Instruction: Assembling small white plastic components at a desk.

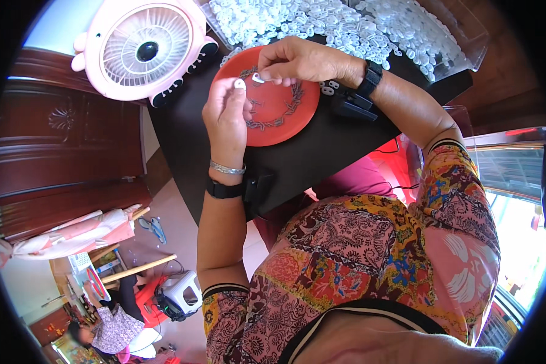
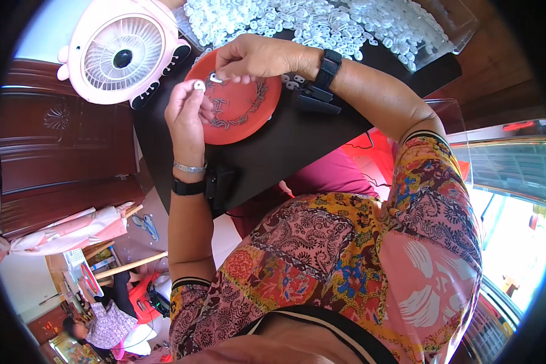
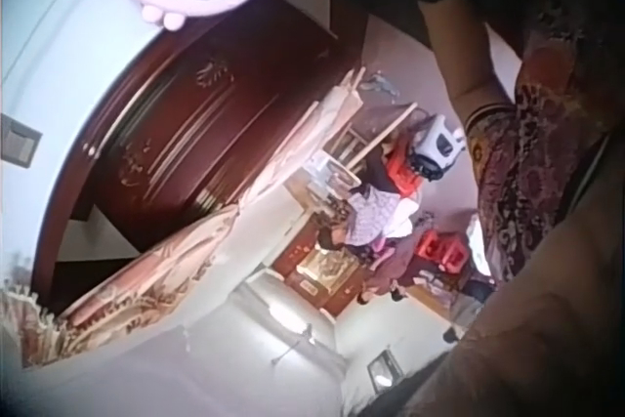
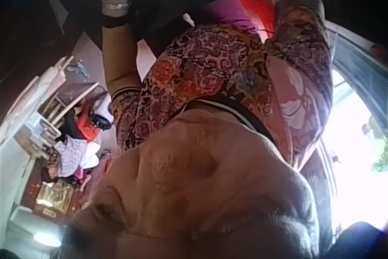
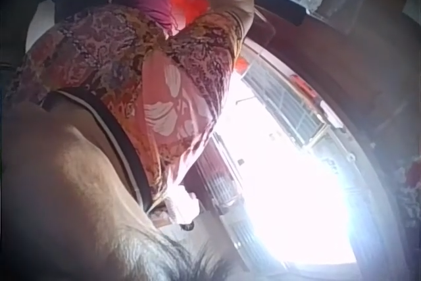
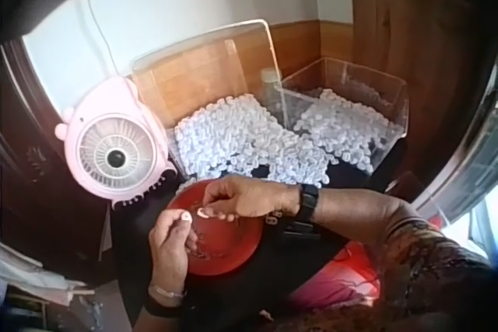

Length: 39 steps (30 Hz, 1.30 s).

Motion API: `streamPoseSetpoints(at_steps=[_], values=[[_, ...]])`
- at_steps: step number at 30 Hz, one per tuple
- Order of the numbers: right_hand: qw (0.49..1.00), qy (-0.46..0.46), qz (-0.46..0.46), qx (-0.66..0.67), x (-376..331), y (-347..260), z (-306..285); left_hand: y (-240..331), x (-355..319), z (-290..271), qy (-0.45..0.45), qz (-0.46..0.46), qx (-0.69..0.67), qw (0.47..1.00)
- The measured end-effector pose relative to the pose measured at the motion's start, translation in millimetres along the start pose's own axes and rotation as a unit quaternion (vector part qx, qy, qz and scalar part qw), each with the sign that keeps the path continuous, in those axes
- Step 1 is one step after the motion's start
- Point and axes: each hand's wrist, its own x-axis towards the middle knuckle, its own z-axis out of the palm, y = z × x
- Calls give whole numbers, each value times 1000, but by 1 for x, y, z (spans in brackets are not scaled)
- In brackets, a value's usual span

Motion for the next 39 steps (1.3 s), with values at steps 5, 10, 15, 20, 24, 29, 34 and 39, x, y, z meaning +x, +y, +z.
streamPoseSetpoints(at_steps=[5,10,15,20,24,29,34,39], values=[[999,25,-22,38,-4,2,6,-4,-4,-3,3,9,12,1000],[999,30,-28,8,-9,0,18,-1,-7,0,-68,-27,34,997],[990,58,-73,-107,-10,-7,23,-2,-6,0,-94,-33,24,995],[986,54,-111,-112,-8,-2,22,3,-3,-2,-114,-36,15,993],[988,46,-101,-106,-10,-7,20,1,-1,-7,-113,-60,-5,992],[955,30,-167,-245,-14,-3,12,2,-2,-11,-45,-42,-86,994],[878,-71,-174,-439,-19,2,15,3,-3,-11,-14,-40,-92,995],[882,-67,-135,-446,-17,7,20,1,-2,-11,-4,-48,-86,995]])
